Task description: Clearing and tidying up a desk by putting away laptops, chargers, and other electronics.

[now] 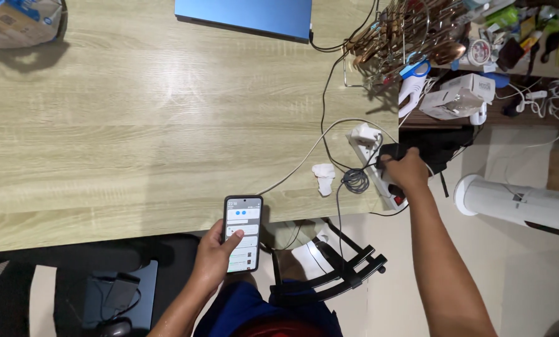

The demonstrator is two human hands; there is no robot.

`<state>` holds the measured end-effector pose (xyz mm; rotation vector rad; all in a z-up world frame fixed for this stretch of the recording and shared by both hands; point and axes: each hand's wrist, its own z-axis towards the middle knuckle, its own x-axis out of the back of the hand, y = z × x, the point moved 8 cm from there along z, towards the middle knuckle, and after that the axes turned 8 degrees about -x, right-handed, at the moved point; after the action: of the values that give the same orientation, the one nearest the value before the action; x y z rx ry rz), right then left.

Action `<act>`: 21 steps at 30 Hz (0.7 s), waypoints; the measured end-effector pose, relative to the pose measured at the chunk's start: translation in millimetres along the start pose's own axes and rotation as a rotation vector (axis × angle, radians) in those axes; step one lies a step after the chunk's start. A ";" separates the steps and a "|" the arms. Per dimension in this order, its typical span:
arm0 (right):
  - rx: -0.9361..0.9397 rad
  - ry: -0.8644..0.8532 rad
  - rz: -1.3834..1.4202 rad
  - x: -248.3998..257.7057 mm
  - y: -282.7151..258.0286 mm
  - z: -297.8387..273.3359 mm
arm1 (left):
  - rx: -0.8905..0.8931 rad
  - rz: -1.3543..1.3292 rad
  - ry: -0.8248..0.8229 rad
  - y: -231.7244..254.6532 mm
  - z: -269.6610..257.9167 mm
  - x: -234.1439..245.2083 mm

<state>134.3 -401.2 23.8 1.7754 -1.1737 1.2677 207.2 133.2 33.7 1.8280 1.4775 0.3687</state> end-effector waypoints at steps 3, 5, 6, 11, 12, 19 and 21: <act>0.007 0.025 -0.007 24.9 -12.5 -24.9 | -0.013 0.074 0.023 -0.8 0.9 3.5; 0.025 0.070 -0.006 43.0 -19.8 -30.6 | -0.026 0.063 0.022 -6.3 3.3 5.4; 0.036 0.118 -0.006 54.0 -21.5 -34.7 | -0.038 0.053 0.017 -9.5 3.5 5.3; 0.158 0.241 0.074 138.6 -66.2 -89.0 | -0.064 0.010 -0.014 -13.0 9.6 4.8; 0.232 0.256 0.155 160.1 -87.1 -106.6 | -0.070 0.033 0.003 -13.2 9.2 7.7; 0.553 -0.259 0.631 71.7 -235.9 -110.4 | -0.077 0.043 -0.027 -11.2 6.3 7.3; 0.358 -0.647 0.759 7.0 -287.3 -113.0 | -0.109 0.023 -0.002 -12.6 6.1 12.9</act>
<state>359.1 -193.4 64.1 2.1806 -2.2595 1.3997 205.8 143.7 17.9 1.7596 1.4087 0.4501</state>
